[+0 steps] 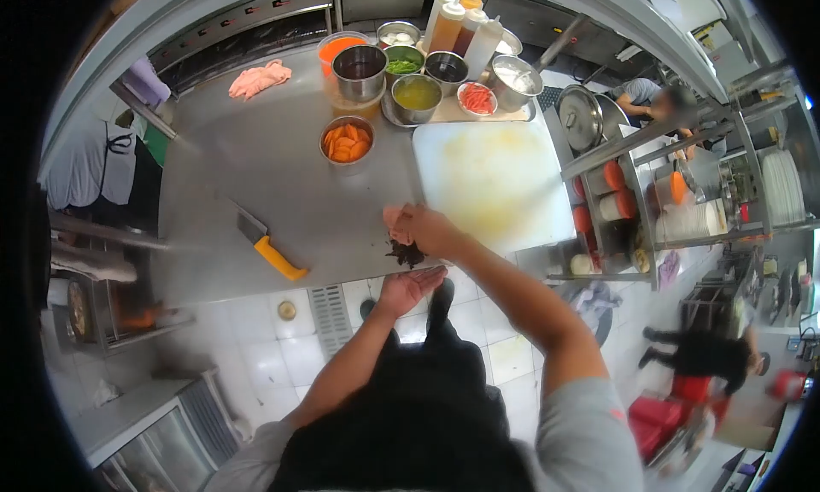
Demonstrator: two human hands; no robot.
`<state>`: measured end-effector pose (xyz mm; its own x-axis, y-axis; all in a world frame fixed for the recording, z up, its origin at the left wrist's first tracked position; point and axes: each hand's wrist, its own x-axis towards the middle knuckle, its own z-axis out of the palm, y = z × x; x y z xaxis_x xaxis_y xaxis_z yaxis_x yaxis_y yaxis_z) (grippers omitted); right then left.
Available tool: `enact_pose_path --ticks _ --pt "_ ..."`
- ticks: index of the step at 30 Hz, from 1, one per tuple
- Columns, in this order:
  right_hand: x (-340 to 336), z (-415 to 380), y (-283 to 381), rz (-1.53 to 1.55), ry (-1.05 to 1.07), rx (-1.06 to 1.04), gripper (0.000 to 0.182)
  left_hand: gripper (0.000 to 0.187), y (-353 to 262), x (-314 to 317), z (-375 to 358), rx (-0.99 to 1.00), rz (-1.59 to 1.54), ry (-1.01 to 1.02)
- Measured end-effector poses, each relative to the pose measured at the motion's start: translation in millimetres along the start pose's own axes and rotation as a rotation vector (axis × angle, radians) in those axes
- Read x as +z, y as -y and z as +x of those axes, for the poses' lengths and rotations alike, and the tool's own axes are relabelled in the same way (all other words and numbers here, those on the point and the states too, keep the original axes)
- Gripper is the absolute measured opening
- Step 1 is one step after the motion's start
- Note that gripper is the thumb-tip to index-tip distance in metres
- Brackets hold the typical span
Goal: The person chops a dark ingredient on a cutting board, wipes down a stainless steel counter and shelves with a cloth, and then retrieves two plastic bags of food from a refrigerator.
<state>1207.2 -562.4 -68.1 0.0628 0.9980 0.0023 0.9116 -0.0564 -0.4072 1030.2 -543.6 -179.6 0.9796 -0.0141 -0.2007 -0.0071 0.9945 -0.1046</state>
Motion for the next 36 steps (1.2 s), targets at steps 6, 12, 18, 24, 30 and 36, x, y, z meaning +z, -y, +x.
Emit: enact_pose_path --ticks 6,12,18,24,30,36 --pt "-33 57 -29 0.381 -0.293 0.187 0.026 0.060 -3 5 -4 -0.004 0.042 -0.027" --pt "24 102 -42 -0.183 -0.387 0.021 0.025 0.063 -5 8 -11 0.000 0.025 -0.021" --pt "-9 67 -26 0.072 0.158 -0.243 0.021 0.062 1 -2 -3 0.072 0.072 0.018" --pt "-7 94 11 0.474 -0.019 -0.204 0.002 0.060 8 -16 -6 0.060 -0.149 0.178" --pt "-5 70 37 -0.069 0.301 -0.474 0.012 0.060 11 9 -9 0.113 0.017 -0.066" --pt "-4 80 -43 0.039 0.071 -0.391 0.031 0.063 18 -8 -6 0.142 -0.076 -0.041"
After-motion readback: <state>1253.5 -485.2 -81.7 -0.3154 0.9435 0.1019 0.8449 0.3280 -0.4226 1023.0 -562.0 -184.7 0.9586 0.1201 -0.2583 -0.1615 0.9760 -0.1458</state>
